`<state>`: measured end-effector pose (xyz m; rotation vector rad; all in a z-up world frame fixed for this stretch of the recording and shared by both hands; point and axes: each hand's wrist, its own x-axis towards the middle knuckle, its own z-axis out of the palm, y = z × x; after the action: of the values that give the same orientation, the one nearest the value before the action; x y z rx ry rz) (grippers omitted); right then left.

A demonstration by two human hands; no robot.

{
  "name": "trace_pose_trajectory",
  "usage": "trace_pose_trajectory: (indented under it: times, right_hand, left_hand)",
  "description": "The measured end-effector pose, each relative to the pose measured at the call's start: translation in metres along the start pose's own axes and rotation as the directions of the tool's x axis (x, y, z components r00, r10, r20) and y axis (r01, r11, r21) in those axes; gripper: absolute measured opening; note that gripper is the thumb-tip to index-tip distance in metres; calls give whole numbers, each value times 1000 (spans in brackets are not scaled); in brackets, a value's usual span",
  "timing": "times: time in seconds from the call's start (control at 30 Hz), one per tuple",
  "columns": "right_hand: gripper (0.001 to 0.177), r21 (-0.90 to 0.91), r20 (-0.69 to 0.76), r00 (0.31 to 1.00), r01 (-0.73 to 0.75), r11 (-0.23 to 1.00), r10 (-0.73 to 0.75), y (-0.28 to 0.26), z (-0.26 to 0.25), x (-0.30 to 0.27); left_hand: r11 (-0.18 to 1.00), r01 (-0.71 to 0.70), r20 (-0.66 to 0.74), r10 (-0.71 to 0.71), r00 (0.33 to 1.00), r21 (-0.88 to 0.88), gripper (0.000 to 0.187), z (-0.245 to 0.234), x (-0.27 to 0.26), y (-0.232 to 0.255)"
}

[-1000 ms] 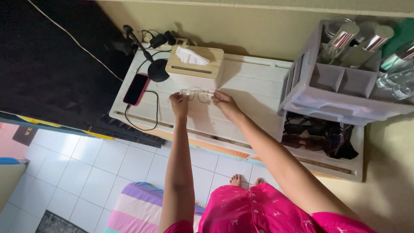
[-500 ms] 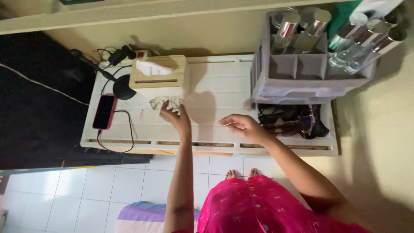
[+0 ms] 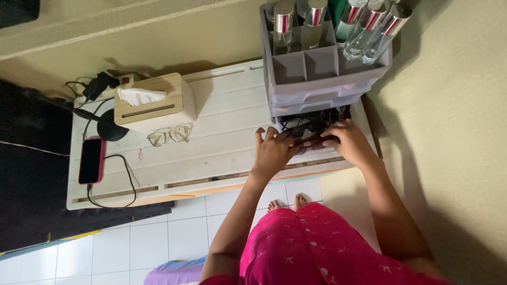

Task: The person opens a plastic drawer unit and removes several pairs of eyeglasses and sunglasses, placing them on the table. They then open another drawer and remove a smartwatch, a small pouch, and other small accessories, arranging them on the table.

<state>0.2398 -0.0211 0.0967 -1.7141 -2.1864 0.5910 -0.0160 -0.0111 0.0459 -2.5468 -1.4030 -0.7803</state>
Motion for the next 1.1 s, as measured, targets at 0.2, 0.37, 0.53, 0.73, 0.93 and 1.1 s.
trace_pose_trajectory:
  times: [0.2,0.37,0.53,0.73,0.93,1.1]
  right_hand:
    - [28,-123,-30,997,67,990,-71,20,13,1]
    - [20,135,-80,993,95,986,-85,1,-16,0]
    - [23,325,-148,986,116,938,-70,-32,-21,10]
    - [27,714,-30,992,105,693,-120,-123,41,52]
    - [28,901,81,967,33,433,-243,-183,169,120]
    - [26,909,111,989,-63,412,-93,-231,242,158]
  left_hand:
    - [999,27,68,-30,997,44,25,3,-1,1]
    - [985,150,149,-137,979,-83,29,-31,5,7]
    - [848,351,97,-342,935,-396,29,-86,5,-5]
    - [360,421,43,-716,697,-833,46,-113,-54,-78]
    - [230,533,27,-902,431,-814,53,-127,-131,-160]
    - [49,461,61,-973,221,-886,31,-122,-162,-208]
